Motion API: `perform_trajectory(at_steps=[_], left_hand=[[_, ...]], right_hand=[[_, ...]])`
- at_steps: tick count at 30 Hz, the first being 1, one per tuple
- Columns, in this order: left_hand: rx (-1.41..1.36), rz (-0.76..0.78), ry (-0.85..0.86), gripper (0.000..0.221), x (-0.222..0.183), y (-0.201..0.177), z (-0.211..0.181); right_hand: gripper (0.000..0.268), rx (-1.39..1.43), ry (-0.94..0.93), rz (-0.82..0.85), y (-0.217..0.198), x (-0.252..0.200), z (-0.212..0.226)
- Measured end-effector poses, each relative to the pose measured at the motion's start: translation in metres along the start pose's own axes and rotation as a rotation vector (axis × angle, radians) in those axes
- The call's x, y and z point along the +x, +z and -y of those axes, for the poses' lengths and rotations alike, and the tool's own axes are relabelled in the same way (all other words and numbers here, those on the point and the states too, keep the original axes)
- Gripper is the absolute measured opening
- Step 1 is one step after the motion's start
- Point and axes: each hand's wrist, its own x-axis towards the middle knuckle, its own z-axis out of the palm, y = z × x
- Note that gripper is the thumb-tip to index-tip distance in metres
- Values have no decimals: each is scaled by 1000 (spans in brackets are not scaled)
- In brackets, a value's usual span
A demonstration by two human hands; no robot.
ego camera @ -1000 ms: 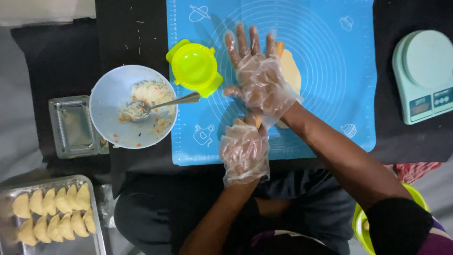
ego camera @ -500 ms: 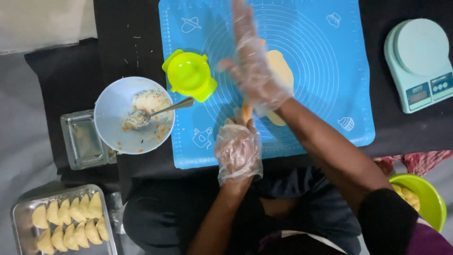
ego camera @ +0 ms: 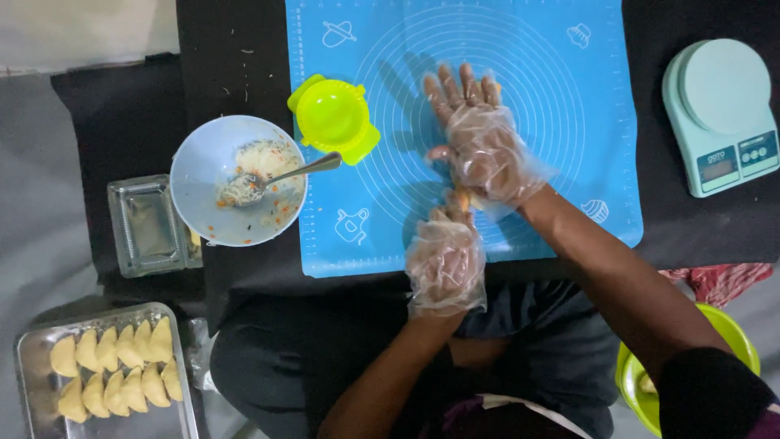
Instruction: Rolling out dough balls, adding filling, and using a plastic mold to shape dumplings
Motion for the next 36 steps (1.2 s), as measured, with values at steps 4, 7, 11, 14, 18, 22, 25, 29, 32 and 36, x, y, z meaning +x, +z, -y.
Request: perform_trajectory(at_steps=[4,7,11,14,18,22,25,29,32,36], left_hand=[[15,57,-16,18,12,-21,8],[-23,242,-128,31,12,-17,15],[83,265,-119,39,16,-18,23],[62,236,-137,41,20,-20,28],[-85,306,-225,36,19,-15,32],[69,138,-193,31,22,-12,34],[-22,193,-163,22,24,-18,38],[26,183,-139,27,28,-23,41],[109,108,-119,30,20,-20,37],[84,29,-52,22,13,-23,19]], right_hand=[[104,14,-10,46,-4,16,17],[105,34,-23,70,-4,26,24],[106,-56,-10,65,11,42,31],[114,-2,8,67,7,54,42],[116,57,14,56,3,61,48],[116,-17,50,69,17,70,50],[117,-40,65,21,20,78,56],[99,355,33,-155,-3,67,48],[76,730,-48,-443,-9,39,24],[64,465,17,-490,-56,0,14]])
